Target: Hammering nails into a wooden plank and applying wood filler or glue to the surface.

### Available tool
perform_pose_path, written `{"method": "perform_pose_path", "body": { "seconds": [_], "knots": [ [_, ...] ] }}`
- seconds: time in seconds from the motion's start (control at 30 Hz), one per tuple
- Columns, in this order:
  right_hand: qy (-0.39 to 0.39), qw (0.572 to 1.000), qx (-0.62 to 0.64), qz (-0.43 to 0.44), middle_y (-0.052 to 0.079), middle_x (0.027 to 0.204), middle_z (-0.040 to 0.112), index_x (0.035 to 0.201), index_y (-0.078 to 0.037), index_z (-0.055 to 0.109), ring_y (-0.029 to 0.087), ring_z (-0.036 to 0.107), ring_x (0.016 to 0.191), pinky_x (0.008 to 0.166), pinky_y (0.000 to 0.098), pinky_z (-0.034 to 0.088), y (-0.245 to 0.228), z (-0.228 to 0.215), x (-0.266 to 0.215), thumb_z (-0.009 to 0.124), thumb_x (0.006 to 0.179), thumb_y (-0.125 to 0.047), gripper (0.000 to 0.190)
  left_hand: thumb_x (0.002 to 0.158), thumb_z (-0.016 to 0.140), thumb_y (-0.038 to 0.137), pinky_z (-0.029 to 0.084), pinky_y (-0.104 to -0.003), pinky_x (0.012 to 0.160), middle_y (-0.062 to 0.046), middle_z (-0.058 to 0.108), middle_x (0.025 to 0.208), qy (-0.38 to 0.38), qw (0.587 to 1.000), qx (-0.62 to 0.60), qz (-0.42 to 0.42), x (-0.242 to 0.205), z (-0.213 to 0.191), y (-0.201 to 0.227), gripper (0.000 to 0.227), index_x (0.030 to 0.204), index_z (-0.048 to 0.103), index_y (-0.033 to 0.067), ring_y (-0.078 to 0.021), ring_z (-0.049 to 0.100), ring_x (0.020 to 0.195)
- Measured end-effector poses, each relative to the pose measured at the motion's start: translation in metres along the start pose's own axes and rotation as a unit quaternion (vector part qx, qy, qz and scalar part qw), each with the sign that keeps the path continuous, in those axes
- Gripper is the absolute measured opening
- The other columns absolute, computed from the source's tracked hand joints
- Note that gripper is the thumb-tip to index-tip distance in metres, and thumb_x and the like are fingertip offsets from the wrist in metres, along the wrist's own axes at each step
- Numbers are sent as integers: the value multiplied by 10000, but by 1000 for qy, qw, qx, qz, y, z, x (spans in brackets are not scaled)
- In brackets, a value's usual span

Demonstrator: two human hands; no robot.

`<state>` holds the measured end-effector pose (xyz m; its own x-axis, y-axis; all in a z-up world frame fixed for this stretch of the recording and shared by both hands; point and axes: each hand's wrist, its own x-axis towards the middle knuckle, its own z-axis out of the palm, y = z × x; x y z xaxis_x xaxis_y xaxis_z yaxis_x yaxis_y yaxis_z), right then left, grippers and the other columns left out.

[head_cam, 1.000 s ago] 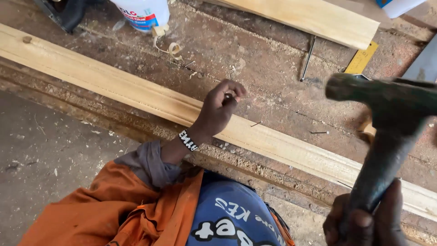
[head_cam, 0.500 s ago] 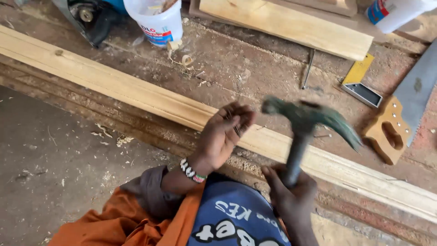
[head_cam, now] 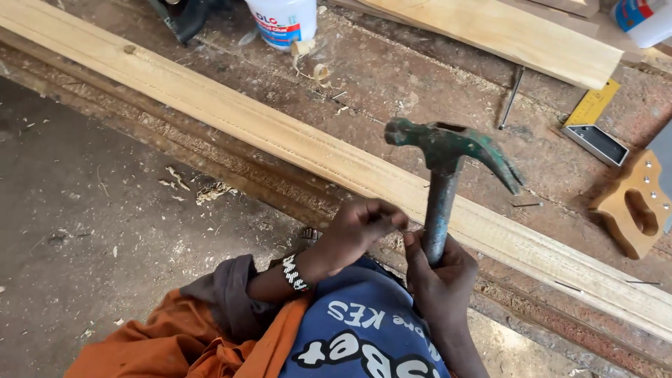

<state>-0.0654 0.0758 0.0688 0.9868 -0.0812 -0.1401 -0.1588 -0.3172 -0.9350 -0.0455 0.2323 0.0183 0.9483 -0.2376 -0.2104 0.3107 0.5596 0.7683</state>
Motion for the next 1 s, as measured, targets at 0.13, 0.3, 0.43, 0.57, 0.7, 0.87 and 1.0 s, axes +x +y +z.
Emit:
{"method": "perform_pose_path", "body": {
  "seconds": [0.13, 0.3, 0.43, 0.57, 0.7, 0.87, 1.0],
  "knots": [
    [-4, 1000, -4, -13, 60, 430, 529, 790, -29, 649, 135, 481, 294, 275, 298, 374, 10, 1, -2, 727, 922, -166, 206, 959, 699, 157, 576, -236, 631, -78, 813, 1025, -85, 936, 333, 77, -17, -12, 20, 179, 1098, 773, 73, -137, 730, 787],
    [1, 999, -22, 25, 70, 467, 541, 796, -19, 643, 135, 481, 336, 298, 293, 369, -7, 10, -10, 734, 924, -225, 260, 992, 590, 27, 558, -243, 508, -50, 788, 999, -137, 851, 482, 155, -15, -35, 21, 192, 1170, 590, 98, -144, 717, 630],
    [5, 999, 30, -15, 58, 456, 464, 859, -1, 631, 106, 402, 349, 346, 250, 305, -6, 10, -13, 657, 977, -255, 281, 913, 579, -168, 459, -156, 427, -88, 722, 1215, -74, 812, 493, 305, 15, -84, 45, 384, 1180, 655, 98, -61, 518, 524],
    [31, 999, 8, -28, 47, 461, 476, 818, -25, 609, 98, 420, 354, 366, 247, 329, -10, 15, -20, 653, 991, -273, 306, 962, 612, -123, 663, -308, 882, -93, 691, 1089, -118, 826, 449, 321, 43, -105, 65, 207, 1108, 715, -18, -231, 751, 954],
    [50, 998, 24, -4, 57, 459, 467, 800, -21, 594, 103, 412, 352, 357, 255, 315, -11, 22, -32, 630, 1011, -275, 333, 946, 624, -109, 476, -330, 669, -18, 759, 1069, -151, 788, 490, 342, 49, -114, 57, 240, 1087, 741, 45, -207, 700, 714],
    [78, 994, 68, 23, 63, 519, 465, 874, -9, 602, 126, 425, 344, 330, 260, 295, 3, 26, -37, 619, 1021, -239, 273, 853, 590, -194, 372, -302, 637, 18, 763, 1152, -144, 767, 515, 354, 57, -130, 41, 424, 1162, 747, 50, -124, 438, 510],
    [85, 994, 61, 20, 63, 529, 471, 853, 1, 600, 125, 426, 354, 346, 256, 305, 0, 24, -39, 614, 1030, -230, 291, 853, 605, -167, 385, -308, 633, 29, 757, 1173, -134, 765, 526, 346, 59, -137, 33, 430, 1190, 741, 64, -127, 426, 524]
  ]
}}
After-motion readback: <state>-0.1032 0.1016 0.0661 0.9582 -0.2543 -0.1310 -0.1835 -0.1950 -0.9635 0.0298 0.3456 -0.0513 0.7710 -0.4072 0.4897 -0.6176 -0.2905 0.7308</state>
